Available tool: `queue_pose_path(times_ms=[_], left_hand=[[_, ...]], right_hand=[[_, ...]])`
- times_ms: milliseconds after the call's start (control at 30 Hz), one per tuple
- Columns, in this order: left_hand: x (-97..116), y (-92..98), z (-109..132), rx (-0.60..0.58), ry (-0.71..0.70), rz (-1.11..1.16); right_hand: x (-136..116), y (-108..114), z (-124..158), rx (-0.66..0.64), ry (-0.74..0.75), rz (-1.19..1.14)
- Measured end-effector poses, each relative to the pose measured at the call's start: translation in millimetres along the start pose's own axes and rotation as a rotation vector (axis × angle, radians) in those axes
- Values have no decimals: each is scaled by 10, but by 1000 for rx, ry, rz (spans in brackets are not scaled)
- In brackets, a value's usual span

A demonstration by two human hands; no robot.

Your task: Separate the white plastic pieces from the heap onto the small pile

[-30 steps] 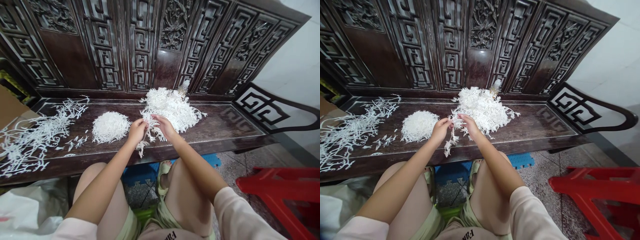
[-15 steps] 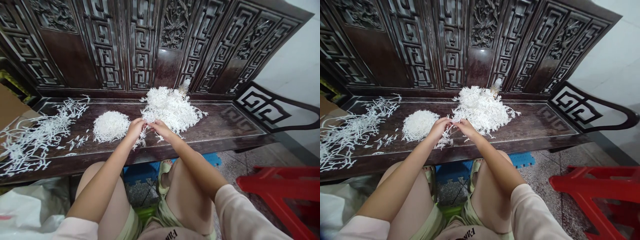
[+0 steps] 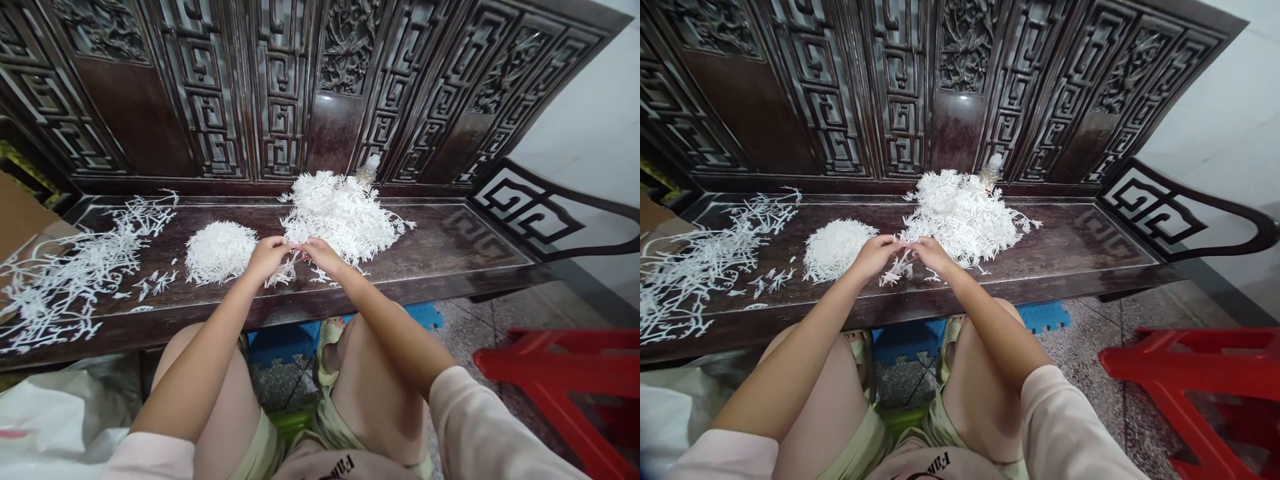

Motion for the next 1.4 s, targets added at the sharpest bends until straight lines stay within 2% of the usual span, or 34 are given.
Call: queue_pose_path(times_ms=[200,333,533,600,700,733,767,833,900,967,1067,1200,1300,1400], left_hand=[[-2,81,-13,81,43,121],[48,149,43,120,118,142],[36,78,-23,221,108,208],[-75,209,-98,355,138,241],[-307,601,-145,656,232,260],[-351,692,-163,660,230,250],[-378,745,-174,635,231,242],[-371,675,-184,456,245,280],[-276,398,-157,192,268,408],[-130,83,-97,12,287,565],[-9,-223,-10,-35,404,696],[-18,-316,64,-43,512,689],[-51,-299,83,-66,481,654],[-48,-282,72,-77,358,506]], right_hand=[[-12,-41,22,42,35,76],[-49,-77,30,15,77,179],[-89,-137,11,-3,126,186],[-120,-114,43,11,135,120],[-198,3,124,20,156,-9],[-224,62,143,32,163,-35],[-242,119,151,44,162,-47],[-241,191,129,36,126,-44],[-199,185,74,-11,69,-24],[-144,128,20,-53,25,-7],[-66,48,-23,-46,6,23],[11,53,-28,23,32,138],[56,91,-34,56,24,193],[68,123,-38,103,12,221]])
Point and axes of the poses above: each hand's wrist, its own z-axis away from the middle knuckle, its own y-axis out of the back of the hand, x = y × z, the point moved 5 cm from there along -z, towards the middle knuckle, and after that the axes turned 6 degrees about -z, right-handed, at the moved point
